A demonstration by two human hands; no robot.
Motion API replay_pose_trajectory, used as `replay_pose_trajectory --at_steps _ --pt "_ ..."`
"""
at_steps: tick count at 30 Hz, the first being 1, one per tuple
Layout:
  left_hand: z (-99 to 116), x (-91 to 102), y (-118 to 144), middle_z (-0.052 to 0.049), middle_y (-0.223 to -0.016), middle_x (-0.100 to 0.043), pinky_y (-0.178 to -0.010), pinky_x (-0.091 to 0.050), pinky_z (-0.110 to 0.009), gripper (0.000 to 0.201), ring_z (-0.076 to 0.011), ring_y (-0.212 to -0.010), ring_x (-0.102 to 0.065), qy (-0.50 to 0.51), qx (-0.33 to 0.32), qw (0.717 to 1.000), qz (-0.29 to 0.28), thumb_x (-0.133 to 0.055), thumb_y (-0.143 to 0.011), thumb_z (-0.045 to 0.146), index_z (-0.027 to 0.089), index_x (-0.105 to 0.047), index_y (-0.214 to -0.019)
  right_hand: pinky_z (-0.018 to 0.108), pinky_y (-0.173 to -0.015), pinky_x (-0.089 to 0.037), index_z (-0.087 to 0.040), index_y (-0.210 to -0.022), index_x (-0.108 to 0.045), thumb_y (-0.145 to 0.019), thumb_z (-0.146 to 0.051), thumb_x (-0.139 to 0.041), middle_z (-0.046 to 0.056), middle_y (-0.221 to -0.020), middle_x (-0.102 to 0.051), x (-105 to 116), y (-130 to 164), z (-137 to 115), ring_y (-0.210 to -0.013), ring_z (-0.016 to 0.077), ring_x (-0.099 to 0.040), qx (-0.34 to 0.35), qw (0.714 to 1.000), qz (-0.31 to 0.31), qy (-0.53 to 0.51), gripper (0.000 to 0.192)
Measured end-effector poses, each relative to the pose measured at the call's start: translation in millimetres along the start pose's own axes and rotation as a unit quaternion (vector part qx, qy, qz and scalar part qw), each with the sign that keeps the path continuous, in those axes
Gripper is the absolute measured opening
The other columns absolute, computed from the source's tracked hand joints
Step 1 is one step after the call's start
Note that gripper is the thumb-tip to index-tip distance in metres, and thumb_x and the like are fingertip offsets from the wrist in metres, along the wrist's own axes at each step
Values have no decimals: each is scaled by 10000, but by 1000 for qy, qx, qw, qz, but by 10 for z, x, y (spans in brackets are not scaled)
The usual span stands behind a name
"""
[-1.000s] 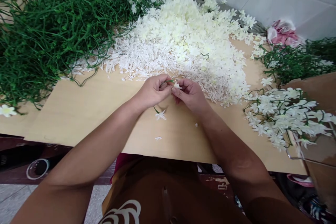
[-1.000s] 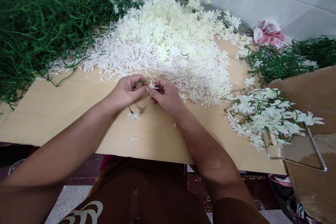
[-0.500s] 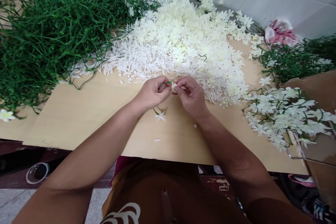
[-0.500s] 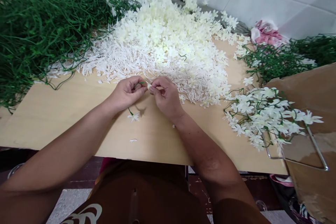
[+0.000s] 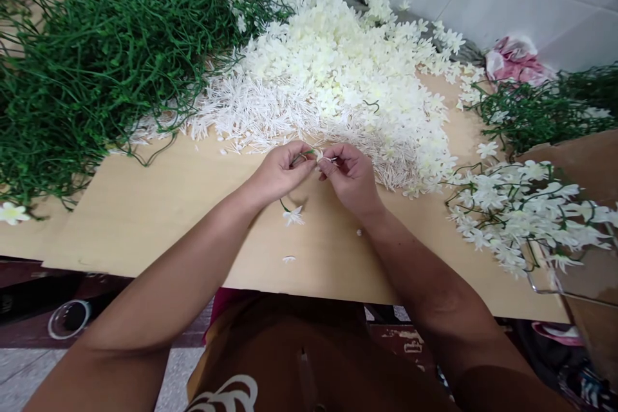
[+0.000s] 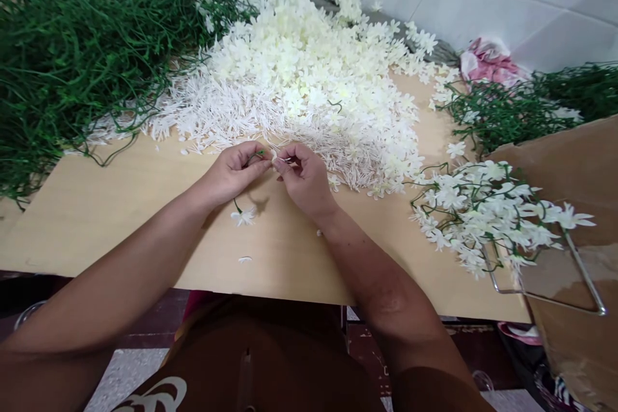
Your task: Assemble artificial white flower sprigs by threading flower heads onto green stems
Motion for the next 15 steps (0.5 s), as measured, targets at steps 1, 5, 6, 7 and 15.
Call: replay_pose_trajectory --at_steps 1,5,6,7,15 --pt "11 7 10 26 -653 -481 -591 -335 -231 176 -98 -621 -423 -2 -4 1000 -7 -540 -770 336 160 -540 -761 251 -575 -523 -203 -732 -557 -747 -363 -718 -26 -700 -551 16 -1 -22 -600 86 -537 4 1000 9 0 228" --pt "34 14 37 28 -596 -402 -576 -314 -252 345 -111 -589 -374 7 -2 999 -33 -412 -875 445 165 -552 -731 269 -633 -535 -209 -738 -558 -760 -342 -707 -23 -733 -569 73 3 -89 -641 97 -582 18 999 47 2 201" --pt "35 10 37 32 -582 -378 -573 -309 -254 367 -111 -578 -360 4 -2 999 -36 -394 -890 455 172 -528 -699 270 -639 -537 -207 -738 -560 -762 -342 -704 -20 -747 -577 76 5 -95 -651 99 -587 27 998 50 5 198" --pt "33 3 35 34 -578 -366 -576 -309 -254 371 -110 -573 -353 -3 -3 999 -38 -393 -899 454 179 -497 -672 270 -644 -537 -204 -735 -564 -765 -337 -701 -16 -764 -585 74 9 -97 -664 100 -590 39 998 50 10 193" --pt "3 -9 6 34 -582 -372 -612 -323 -259 339 -122 -607 -380 -20 -3 1000 -6 -451 -883 423 193 -462 -633 264 -662 -544 -197 -737 -586 -791 -278 -673 2 -808 -612 69 33 -59 -723 109 -599 82 993 58 57 130"
Point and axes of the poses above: each hand's wrist, its own y-axis away from the middle knuckle, its own x-axis out of the back of the hand, z = x × y, the point moved 3 cm from there along -y, towards the middle knuckle
